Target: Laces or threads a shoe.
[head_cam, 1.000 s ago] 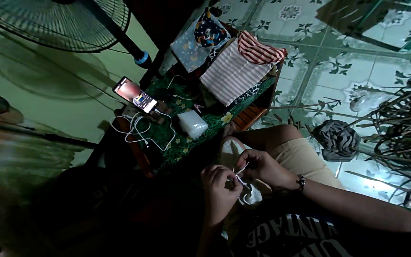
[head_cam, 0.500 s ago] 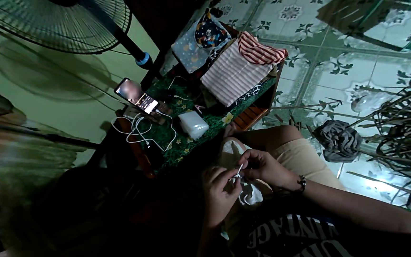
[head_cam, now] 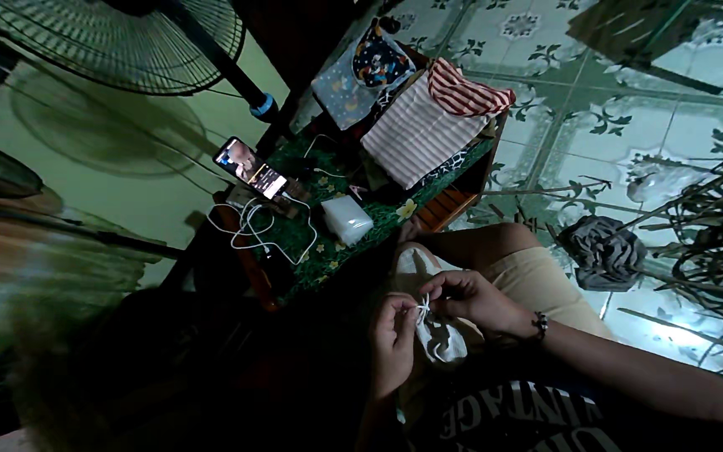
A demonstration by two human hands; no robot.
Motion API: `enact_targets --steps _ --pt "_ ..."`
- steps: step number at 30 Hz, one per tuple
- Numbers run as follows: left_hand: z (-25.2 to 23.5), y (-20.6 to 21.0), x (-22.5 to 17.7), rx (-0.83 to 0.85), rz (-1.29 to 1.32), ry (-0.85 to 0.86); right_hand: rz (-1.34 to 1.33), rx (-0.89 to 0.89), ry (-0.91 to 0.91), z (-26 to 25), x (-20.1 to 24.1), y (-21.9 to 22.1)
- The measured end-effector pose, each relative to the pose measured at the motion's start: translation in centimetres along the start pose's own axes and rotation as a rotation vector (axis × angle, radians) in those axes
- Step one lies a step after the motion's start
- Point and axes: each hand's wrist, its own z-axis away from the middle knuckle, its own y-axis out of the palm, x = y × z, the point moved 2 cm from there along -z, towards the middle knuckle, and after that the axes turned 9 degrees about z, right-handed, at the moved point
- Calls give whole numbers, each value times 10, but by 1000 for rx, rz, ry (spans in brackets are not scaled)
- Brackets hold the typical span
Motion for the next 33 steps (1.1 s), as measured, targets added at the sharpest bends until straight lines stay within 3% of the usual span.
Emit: enact_targets --steps 3,8,16,20,28,33 --pt "2 2 0 -11 9 1 45 57 6 1 1 1" --pt "1 3 -1 28 -36 40 74 9 50 0 5 -2" --pt "4 -2 5 84 -53 79 -216 -52 196 2 1 -7" --pt "4 -3 5 60 -36 98 -172 -47 109 1 -2 -9" --pt "0 -4 2 56 -36 118 195 -1 -168 -2 6 -15" --pt "-1 -4 0 36 -28 95 356 79 -206 -4 14 -16"
